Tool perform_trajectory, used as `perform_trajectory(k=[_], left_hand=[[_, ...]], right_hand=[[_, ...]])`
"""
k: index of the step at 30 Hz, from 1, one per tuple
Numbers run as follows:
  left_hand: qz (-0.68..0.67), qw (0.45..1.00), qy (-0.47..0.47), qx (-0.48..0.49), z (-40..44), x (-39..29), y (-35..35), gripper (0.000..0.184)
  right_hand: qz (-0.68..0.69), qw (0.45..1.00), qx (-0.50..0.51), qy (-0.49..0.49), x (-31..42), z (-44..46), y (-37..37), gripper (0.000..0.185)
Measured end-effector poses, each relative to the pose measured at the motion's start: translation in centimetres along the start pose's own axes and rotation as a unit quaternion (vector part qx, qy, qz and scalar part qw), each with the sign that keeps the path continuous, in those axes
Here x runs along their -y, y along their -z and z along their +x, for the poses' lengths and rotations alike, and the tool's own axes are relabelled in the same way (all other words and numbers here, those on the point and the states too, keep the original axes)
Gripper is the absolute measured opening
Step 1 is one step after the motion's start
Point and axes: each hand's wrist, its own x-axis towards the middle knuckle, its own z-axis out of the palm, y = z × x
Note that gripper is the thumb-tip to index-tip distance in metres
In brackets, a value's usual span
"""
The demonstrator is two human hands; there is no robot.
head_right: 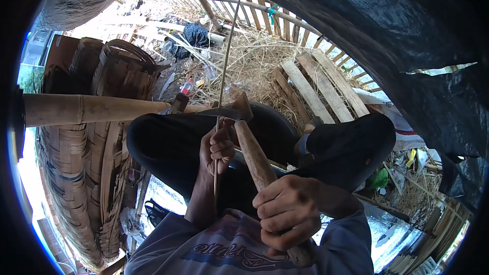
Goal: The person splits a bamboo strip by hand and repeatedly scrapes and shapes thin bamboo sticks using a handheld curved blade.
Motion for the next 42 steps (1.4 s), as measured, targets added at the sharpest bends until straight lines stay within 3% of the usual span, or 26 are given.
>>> perform_trajectory(k=[7, 12, 20, 27, 30, 32, 33, 35, 36, 38, 40, 42], left_hand=[[0.007, 1.000, -0.005, -0.006, -0.1, 0.2, -0.3, 0.031], [-0.022, 0.999, 0.013, 0.023, 0.3, 0.2, 0.0, 0.031], [0.068, 0.998, 0.008, -0.013, 0.1, 0.8, 0.1, 0.027], [0.028, 0.999, 0.018, 0.021, -0.1, -0.2, -0.4, 0.025], [0.112, 0.994, -0.009, 0.002, 0.0, 0.4, -1.4, 0.021], [0.312, 0.942, -0.094, -0.085, -0.3, 0.7, -1.9, 0.015], [0.313, 0.942, -0.091, -0.085, -0.3, 0.9, -2.1, 0.015], [0.552, 0.799, -0.147, -0.189, -0.3, 1.4, -2.4, 0.011], [0.553, 0.799, -0.145, -0.186, -0.3, 1.6, -2.5, 0.011], [0.625, 0.734, -0.175, -0.200, -0.3, 1.8, -2.6, 0.012], [0.639, 0.721, -0.166, -0.210, -0.4, 2.0, -2.8, 0.014], [0.653, 0.707, -0.158, -0.220, -0.5, 2.2, -3.1, 0.016]], right_hand=[[0.037, 0.999, -0.031, 0.016, 0.4, -0.1, -0.7, 0.022], [-0.004, 1.000, 0.000, -0.003, -0.6, -0.4, -0.6, 0.022], [-0.041, 0.997, 0.023, -0.058, -0.5, 0.2, 0.7, 0.022], [0.018, 1.000, -0.024, -0.006, 0.5, 0.0, -0.6, 0.020], [0.019, 0.999, -0.036, -0.011, 0.2, -0.3, -0.5, 0.021], [0.018, 0.999, -0.042, -0.014, 0.0, -0.3, -0.3, 0.021], [0.014, 0.999, -0.039, -0.020, -0.2, -0.3, -0.1, 0.022], [0.006, 0.999, -0.037, -0.025, -0.4, -0.4, 0.2, 0.022], [0.011, 0.998, -0.055, -0.016, -0.6, -0.5, 0.4, 0.022], [0.014, 0.997, -0.072, -0.007, -1.0, -0.8, 0.9, 0.022], [0.009, 0.992, -0.126, 0.030, -1.5, -1.3, 2.4, 0.023], [-0.014, 0.994, -0.109, 0.028, -1.4, -1.6, 3.6, 0.025]])
